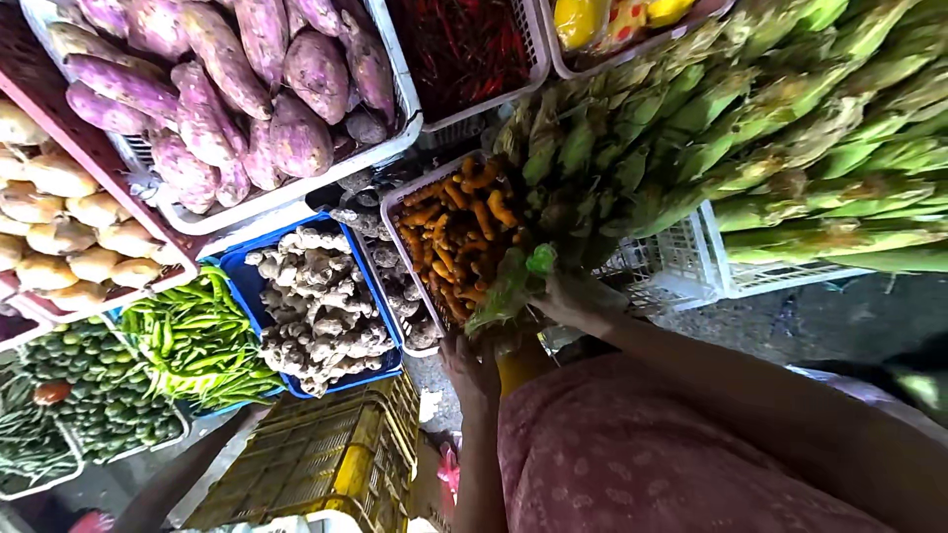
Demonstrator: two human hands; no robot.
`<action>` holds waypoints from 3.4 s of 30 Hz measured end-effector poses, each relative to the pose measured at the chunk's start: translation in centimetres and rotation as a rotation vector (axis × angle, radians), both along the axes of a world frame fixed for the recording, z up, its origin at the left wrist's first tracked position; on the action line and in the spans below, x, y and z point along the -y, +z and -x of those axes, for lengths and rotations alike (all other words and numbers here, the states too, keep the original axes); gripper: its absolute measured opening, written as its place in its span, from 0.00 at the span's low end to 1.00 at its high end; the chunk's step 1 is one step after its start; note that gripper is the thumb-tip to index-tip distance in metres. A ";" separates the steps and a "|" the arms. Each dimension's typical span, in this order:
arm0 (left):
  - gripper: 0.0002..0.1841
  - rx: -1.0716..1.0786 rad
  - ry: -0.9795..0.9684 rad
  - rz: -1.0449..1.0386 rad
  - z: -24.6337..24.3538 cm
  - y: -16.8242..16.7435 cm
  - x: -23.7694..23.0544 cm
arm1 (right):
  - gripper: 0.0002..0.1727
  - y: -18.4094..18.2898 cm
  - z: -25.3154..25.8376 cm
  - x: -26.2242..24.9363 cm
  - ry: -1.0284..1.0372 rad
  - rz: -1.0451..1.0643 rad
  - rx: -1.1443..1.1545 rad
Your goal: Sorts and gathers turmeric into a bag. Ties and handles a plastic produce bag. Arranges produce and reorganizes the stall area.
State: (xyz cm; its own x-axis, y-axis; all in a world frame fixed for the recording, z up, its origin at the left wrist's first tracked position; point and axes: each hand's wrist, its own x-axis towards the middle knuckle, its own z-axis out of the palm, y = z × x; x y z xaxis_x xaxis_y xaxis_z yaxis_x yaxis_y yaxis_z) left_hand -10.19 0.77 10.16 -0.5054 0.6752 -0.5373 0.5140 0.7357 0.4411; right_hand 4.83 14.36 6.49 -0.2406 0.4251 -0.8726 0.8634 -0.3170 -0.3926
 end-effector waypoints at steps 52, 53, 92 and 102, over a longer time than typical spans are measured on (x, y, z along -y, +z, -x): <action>0.19 0.436 0.603 -0.437 -3.3 1.5 1.0 | 0.37 4.7 5.1 -3.1 0.299 0.005 0.057; 0.19 0.466 0.571 -0.454 -3.3 2.1 0.5 | 0.36 4.7 5.5 -3.6 0.358 -0.004 0.068; 0.28 -0.053 -0.036 -0.403 3.8 -6.9 -2.7 | 0.24 0.0 3.8 -11.0 0.020 -0.419 -0.214; 0.30 -0.031 -0.075 -0.427 4.1 -6.9 -2.7 | 0.25 1.6 3.5 -7.7 0.099 -0.503 -0.391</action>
State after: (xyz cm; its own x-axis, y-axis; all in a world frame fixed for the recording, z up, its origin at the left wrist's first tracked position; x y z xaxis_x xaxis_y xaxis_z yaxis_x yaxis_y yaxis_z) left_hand -14.32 3.44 3.27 -0.4581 0.8689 -0.1876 0.5767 0.4511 0.6811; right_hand 1.35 22.03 8.07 -0.5595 0.7190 -0.4123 0.6419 0.0612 -0.7643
